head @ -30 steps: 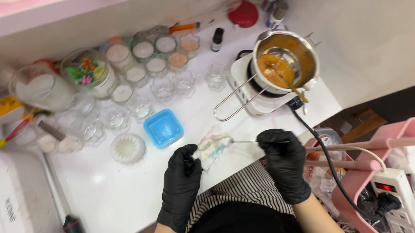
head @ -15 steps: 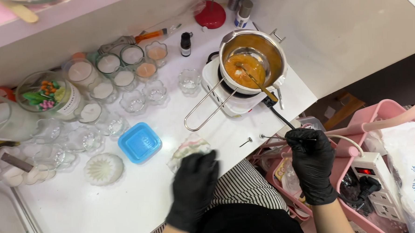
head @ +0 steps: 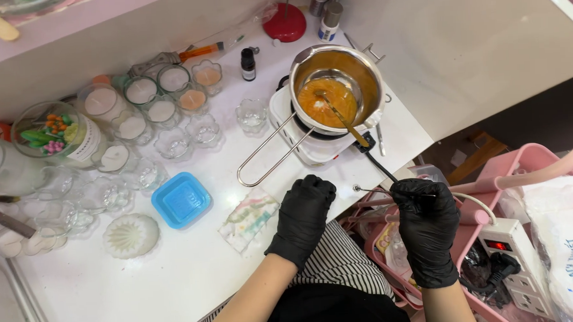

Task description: Melting wax and pouring it into molds to create candles.

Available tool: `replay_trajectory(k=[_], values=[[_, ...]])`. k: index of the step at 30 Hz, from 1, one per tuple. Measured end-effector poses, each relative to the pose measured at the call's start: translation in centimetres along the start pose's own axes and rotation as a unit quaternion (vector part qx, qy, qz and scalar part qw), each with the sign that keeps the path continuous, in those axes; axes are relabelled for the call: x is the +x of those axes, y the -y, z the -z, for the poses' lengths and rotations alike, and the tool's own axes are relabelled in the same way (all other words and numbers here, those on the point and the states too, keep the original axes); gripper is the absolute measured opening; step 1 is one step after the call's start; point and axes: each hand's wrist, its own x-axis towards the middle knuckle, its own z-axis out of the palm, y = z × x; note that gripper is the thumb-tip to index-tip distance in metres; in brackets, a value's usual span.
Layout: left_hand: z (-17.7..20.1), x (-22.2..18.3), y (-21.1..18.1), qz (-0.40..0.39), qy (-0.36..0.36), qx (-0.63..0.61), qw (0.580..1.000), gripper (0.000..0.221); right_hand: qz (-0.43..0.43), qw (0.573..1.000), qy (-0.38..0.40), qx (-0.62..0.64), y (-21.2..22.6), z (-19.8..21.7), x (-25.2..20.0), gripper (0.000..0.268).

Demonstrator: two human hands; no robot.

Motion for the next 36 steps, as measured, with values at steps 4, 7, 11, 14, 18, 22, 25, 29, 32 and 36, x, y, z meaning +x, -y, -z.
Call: replay_trajectory(k=[4, 7, 11, 14, 18, 22, 25, 29, 32, 36], values=[[0.9, -1.3, 1.0, 0.056, -0.077, -0.191, 0.977, 0.010, -0.032, 0.999, -0.001, 0.027, 1.1, -1.5, -0.3, 0.026], [1.4, -3.0, 1.8, 0.309, -0.032, -0.649, 0.694, 0.019, -0.023, 0.996, 0.014, 0.084, 2.9, -3.0, -0.5, 0.030], [2.9, -4.8, 2.3, 0.256, -0.021, -0.825, 0.503, 0.034, 0.014, 0.987, 0.083, 0.135, 4.2, -5.7, -0.9, 0.029], [3.6, -5.7, 2.6, 0.235, -0.042, -0.845, 0.478, 0.039, 0.016, 0.983, 0.126, 0.131, 5.2, -7.5, -1.4, 0.026], [5.0, -7.1, 3.0, 0.216, -0.086, -0.866, 0.443, 0.042, 0.030, 0.987, 0.160, 0.017, 7.9, -9.2, -1.5, 0.021], [8.4, -9.1, 2.9, 0.204, -0.130, -0.840, 0.486, 0.040, 0.069, 0.983, 0.172, -0.002, 8.9, -9.9, -2.3, 0.023], [11.8, -11.4, 3.3, 0.214, -0.133, -0.728, 0.638, 0.038, 0.105, 0.978, 0.177, 0.026, 8.8, -10.1, -2.9, 0.024], [14.3, -16.4, 7.5, 0.365, -0.319, -0.504, 0.715, 0.034, 0.103, 0.977, 0.181, 0.042, 7.8, -10.2, -3.9, 0.024], [15.2, -19.2, 11.1, 0.293, -0.467, -0.476, 0.685, 0.033, 0.088, 0.977, 0.189, 0.047, 6.8, -10.0, -4.3, 0.024], [16.7, -20.7, 13.7, 0.185, -0.588, -0.425, 0.663, 0.040, 0.077, 0.976, 0.200, 0.039, 6.9, -10.4, -4.6, 0.023]])
